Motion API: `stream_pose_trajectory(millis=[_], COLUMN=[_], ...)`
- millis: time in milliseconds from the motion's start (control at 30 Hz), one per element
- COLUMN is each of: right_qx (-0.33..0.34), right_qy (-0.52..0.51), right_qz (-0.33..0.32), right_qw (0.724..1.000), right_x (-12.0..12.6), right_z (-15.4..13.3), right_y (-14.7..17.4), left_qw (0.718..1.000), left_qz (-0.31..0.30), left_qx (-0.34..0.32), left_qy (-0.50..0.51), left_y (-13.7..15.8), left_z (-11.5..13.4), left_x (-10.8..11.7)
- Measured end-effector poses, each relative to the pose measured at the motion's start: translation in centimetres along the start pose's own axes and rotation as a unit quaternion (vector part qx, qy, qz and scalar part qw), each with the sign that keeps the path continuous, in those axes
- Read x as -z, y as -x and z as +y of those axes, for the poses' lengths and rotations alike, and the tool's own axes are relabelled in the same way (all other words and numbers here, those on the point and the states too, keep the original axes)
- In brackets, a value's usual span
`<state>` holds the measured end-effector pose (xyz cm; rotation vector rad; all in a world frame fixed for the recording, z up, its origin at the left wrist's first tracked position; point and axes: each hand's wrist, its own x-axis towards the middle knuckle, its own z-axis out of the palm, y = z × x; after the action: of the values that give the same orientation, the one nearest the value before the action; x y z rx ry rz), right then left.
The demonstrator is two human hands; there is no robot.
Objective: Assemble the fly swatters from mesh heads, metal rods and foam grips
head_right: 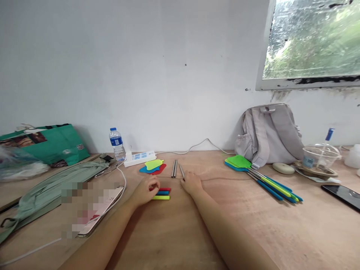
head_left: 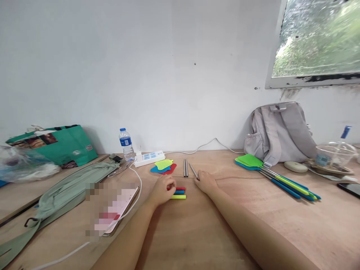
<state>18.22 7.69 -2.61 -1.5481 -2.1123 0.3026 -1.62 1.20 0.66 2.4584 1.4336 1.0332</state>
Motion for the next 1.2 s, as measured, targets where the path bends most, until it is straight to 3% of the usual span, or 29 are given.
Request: stream_pose_trajectory(millis=[100,200,433,500,600,633,667,767,900,1200], right_qx=[-0.008,-0.009,-0.055,-0.068,-0.105,-0.118,-0.128,-0.142,-0.137,-0.085], right_qy=[-0.079,-0.187,-0.42,-0.506,-0.67,-0.697,-0.707,-0.705,-0.684,-0.664], right_qz=[0.005,0.0,0.052,0.074,0.08,0.075,0.067,0.058,0.061,-0.017], right_qw=[0.997,0.982,0.904,0.857,0.731,0.703,0.692,0.692,0.714,0.742], right_x=[0.3,0.7,1.4,1.6,1.9,2.0,2.1,2.4,2.6,3.3], right_z=[1.1,1.9,1.7,1.5,1.3,1.2,1.1,0.6,0.3,1.2], right_y=[0.0,0.3,3.2,4.7,6.9,7.4,7.8,8.2,8.2,8.7], left_qw=[0.994,0.987,0.976,0.98,0.982,0.981,0.98,0.977,0.978,0.982], left_qz=[-0.083,-0.108,-0.148,-0.149,-0.153,-0.158,-0.163,-0.172,-0.18,-0.165], left_qx=[-0.059,-0.095,-0.131,-0.117,-0.1,-0.099,-0.099,-0.089,-0.067,-0.031], left_qy=[-0.047,-0.07,-0.087,-0.067,-0.047,-0.051,-0.06,-0.088,-0.082,-0.083], left_y=[0.2,0.3,0.4,0.5,0.7,0.7,0.8,0.8,0.8,0.8], left_z=[1.3,2.1,2.7,2.8,2.9,3.0,3.1,3.3,3.4,3.0], left_x=[0.5,0.5,0.6,0.7,0.6,0.5,0.5,0.6,0.6,0.1])
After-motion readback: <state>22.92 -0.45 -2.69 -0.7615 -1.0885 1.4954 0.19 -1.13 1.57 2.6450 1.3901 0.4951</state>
